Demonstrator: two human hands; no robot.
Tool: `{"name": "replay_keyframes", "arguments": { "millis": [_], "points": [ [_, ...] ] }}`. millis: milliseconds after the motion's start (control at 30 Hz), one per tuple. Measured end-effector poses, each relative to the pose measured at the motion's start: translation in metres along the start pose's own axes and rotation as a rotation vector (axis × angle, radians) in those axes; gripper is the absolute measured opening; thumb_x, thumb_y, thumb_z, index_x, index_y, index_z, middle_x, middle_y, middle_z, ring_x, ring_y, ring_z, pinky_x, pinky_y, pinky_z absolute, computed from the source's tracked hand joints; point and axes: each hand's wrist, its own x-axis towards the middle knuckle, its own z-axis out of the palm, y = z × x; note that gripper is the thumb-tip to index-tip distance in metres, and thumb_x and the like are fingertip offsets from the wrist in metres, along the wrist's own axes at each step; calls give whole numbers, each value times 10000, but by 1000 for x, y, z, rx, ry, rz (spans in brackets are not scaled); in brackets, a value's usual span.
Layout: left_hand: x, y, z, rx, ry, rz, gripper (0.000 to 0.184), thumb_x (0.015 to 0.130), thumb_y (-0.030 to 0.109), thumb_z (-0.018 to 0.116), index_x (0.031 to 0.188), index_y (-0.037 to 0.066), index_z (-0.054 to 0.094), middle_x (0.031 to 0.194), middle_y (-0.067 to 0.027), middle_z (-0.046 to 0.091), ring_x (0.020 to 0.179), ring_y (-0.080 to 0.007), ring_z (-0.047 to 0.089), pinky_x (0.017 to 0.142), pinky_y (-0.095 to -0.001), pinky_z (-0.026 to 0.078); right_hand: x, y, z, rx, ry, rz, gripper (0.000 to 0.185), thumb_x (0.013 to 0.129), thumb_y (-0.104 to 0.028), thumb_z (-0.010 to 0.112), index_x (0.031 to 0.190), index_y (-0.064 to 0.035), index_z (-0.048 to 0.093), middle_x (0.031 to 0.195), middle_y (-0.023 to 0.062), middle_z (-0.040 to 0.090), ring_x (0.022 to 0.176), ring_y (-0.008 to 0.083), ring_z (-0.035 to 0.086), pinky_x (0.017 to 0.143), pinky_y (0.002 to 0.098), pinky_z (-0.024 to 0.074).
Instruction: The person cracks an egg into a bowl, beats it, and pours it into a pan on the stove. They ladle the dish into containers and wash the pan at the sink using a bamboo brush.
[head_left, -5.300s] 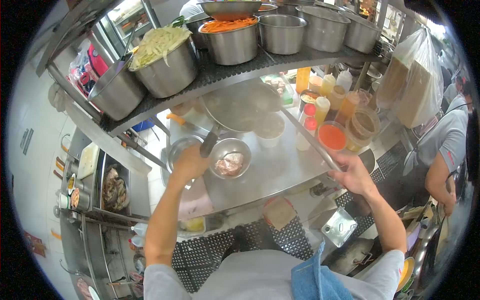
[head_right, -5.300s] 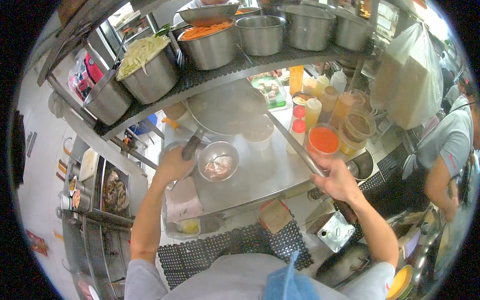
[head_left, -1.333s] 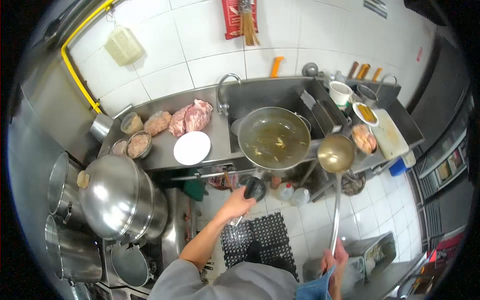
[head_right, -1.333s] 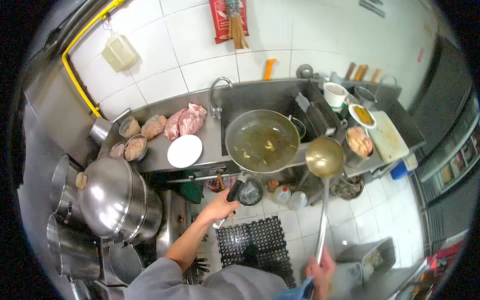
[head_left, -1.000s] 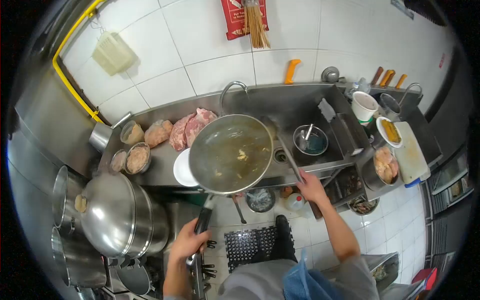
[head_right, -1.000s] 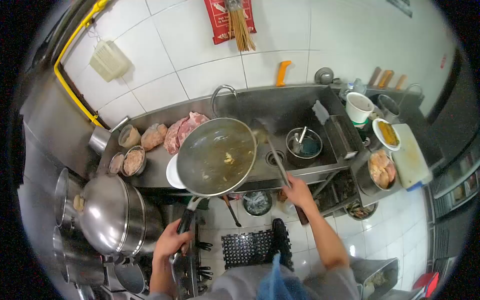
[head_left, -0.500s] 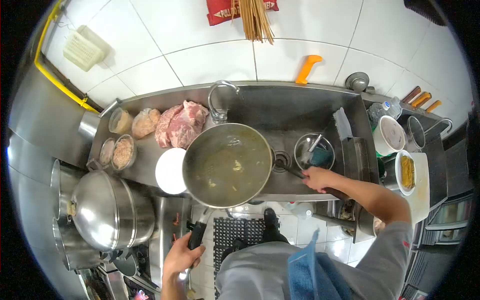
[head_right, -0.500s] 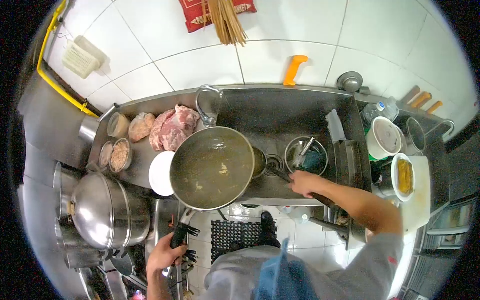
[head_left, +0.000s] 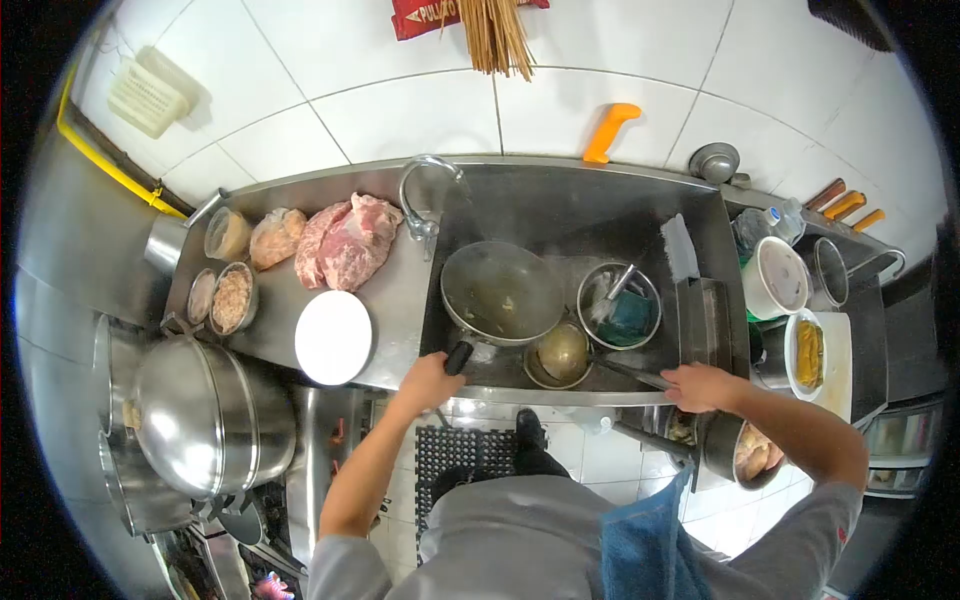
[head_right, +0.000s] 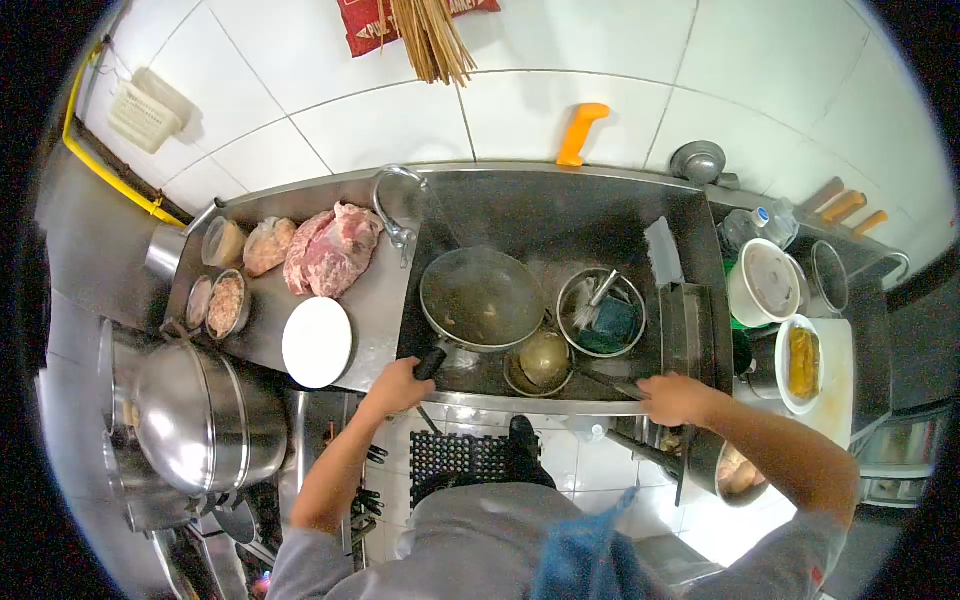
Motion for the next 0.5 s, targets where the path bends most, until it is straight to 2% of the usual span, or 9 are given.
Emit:
{"name": "replay_keyframes", "arguments": {
  "millis": [67, 133, 167, 200, 300, 333, 367, 400, 500],
  "points": [
    [6, -7, 15, 117, 84, 53, 298, 757, 207, 693, 940, -13, 612, 773, -191, 652, 734, -360, 658, 670, -448, 522, -11, 2, 10, 70, -7, 28, 483, 925, -290, 492, 1354, -67, 482, 1164, 226, 606, 1037, 405, 603, 938, 455, 474],
    [3, -11, 22, 150, 188, 24, 312, 747, 230, 694, 952, 6, 622, 907, -187, 621, 846, -377, 633, 735, -476, 511, -48, -9, 11, 351, 78, -21, 464, 916, -287, 532, 1329, -78, 513, 1002, 212, 654, 950, 366, 637, 893, 434, 492],
    [1, -13, 24, 168, 241, 7, 320, 742, 242, 695, 958, 16, 627, 973, -185, 605, 902, -386, 621, 768, -489, 506, -54, -9, 25, 362, 35, -2, 460, 905, -269, 557, 1323, -81, 518, 910, 187, 655, 855, 318, 648, 816, 408, 514],
    [-3, -12, 25, 183, 358, 89, 297, 746, 251, 722, 944, 44, 643, 975, -129, 575, 907, -374, 597, 766, -481, 499, -57, -9, 33, 369, -2, 18, 458, 894, -251, 581, 1317, -84, 524, 818, 162, 656, 761, 271, 659, 740, 383, 535],
    [-14, 0, 4, 270, 499, 199, 278, 760, 261, 724, 933, 56, 650, 960, -105, 588, 927, -337, 575, 781, -444, 494, -88, -44, 19, 757, -92, 165, 483, 889, -206, 587, 1344, -71, 500, 720, 94, 628, 596, 166, 608, 591, 323, 529],
    [-14, -2, -2, 263, 491, 168, 261, 768, 258, 727, 940, 73, 661, 956, -104, 591, 948, -311, 561, 798, -402, 487, -94, -44, 30, 812, -91, 164, 510, 886, -191, 588, 1368, -70, 476, 703, 76, 617, 567, 139, 589, 544, 302, 515],
    [-13, -3, -8, 197, 497, 170, 256, 772, 251, 728, 947, 74, 663, 951, -107, 592, 942, -310, 564, 793, -403, 489, -97, -43, 38, 868, -82, 159, 537, 882, -176, 589, 1391, -69, 452, 686, 57, 607, 538, 111, 571, 497, 280, 501],
    [-11, -2, -14, 133, 501, 175, 252, 777, 243, 728, 953, 75, 665, 946, -110, 592, 937, -310, 567, 789, -403, 491, -103, -49, 32, 894, -105, 156, 592, 877, -172, 598, 1425, -66, 402, 678, 56, 606, 533, 119, 573, 514, 293, 511],
    [-2, 14, -37, -35, 473, 235, 223, 807, 205, 717, 963, 51, 669, 903, -141, 613, 862, -311, 609, 753, -398, 499, -119, -63, 22, 903, -54, 96, 618, 863, -179, 621, 1430, -83, 396, 708, 58, 614, 553, 112, 575, 531, 282, 518]
  ]
}}
